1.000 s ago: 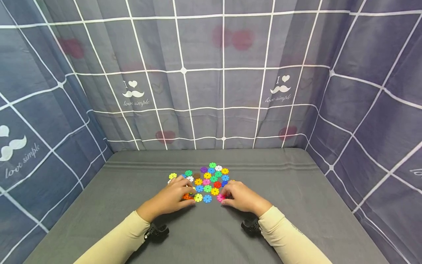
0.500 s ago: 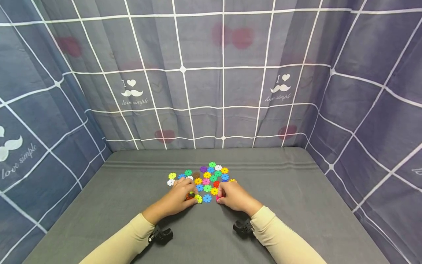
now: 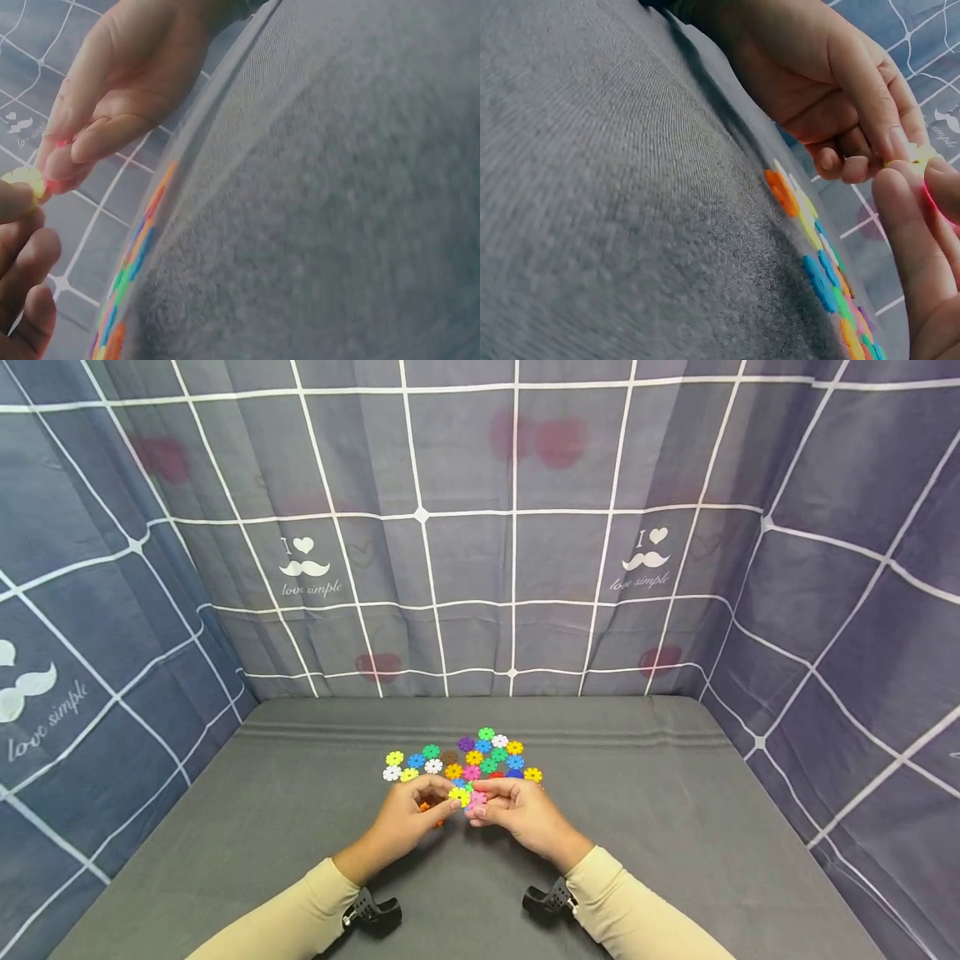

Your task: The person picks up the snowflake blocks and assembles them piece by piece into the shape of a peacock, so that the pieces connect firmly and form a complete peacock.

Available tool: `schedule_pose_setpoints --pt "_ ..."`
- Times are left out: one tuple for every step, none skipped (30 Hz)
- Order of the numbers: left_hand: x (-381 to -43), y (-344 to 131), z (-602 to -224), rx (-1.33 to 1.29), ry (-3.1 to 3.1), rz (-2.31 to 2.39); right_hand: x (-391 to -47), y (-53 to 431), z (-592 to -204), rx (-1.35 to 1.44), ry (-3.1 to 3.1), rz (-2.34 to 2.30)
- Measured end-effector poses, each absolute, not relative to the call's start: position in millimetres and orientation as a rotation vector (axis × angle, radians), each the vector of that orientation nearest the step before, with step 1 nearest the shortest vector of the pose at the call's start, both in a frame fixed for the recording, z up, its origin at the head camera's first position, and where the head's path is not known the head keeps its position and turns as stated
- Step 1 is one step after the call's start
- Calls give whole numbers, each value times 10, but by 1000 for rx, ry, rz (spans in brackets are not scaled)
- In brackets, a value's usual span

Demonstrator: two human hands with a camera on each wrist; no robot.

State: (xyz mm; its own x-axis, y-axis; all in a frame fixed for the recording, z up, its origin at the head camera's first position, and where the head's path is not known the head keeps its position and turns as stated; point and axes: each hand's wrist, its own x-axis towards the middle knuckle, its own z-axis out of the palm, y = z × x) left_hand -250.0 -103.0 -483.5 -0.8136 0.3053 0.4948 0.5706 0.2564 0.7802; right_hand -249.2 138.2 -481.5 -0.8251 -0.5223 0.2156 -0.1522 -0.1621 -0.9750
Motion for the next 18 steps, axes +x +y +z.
schedule_pose_setpoints --pt "-2497 -1025 -4841 -805 -2268 -1586 -2488 1386 -4816 -762 1835 -2091" --pt "-2494 -1021 -4846 -790 -2250 -1601 -2488 1391 -4818 -749 1831 -2108" --pt "-2491 -1017 -4848 -774 -2232 -1624 -2491 1394 -4818 -731 1825 -2131" --pt "-2491 -1014 -4853 -759 -2215 -1641 -2495 1395 -4820 -714 1820 -2152" --pt "-2491 -1012 -4857 -748 -2202 -1650 -2499 1395 -4822 -701 1815 -2171" --pt "-2491 -1011 -4858 -740 -2200 -1652 -2502 1392 -4821 -696 1809 -2182" --pt "-2491 -1008 -4862 -746 -2194 -1645 -2504 1386 -4819 -703 1808 -2184" --pt "-2490 -1006 -4863 -763 -2190 -1630 -2505 1379 -4817 -709 1813 -2178" --pt "-2487 -1003 -4863 -783 -2186 -1614 -2502 1372 -4812 -710 1820 -2169" --pt "-2485 -1000 -4863 -806 -2182 -1592 -2497 1367 -4805 -711 1825 -2162" --pt "-2477 -1000 -4858 -829 -2176 -1574 -2490 1362 -4800 -706 1828 -2155" --pt "-2470 -999 -4855 -851 -2170 -1559 -2484 1359 -4795 -701 1830 -2149" --pt "-2465 -998 -4854 -872 -2164 -1544 -2475 1358 -4791 -694 1831 -2145" --pt "-2459 -998 -4852 -887 -2160 -1531 -2466 1361 -4792 -680 1828 -2145" --pt "-2455 -997 -4854 -900 -2154 -1515 -2455 1363 -4790 -666 1819 -2147" --pt "-2451 -997 -4856 -911 -2148 -1498 -2446 1364 -4793 -654 1808 -2150" --pt "-2447 -997 -4860 -919 -2143 -1482 -2436 1364 -4797 -644 1798 -2151" --pt "-2445 -994 -4867 -922 -2140 -1463 -2425 1363 -4803 -636 1790 -2151"
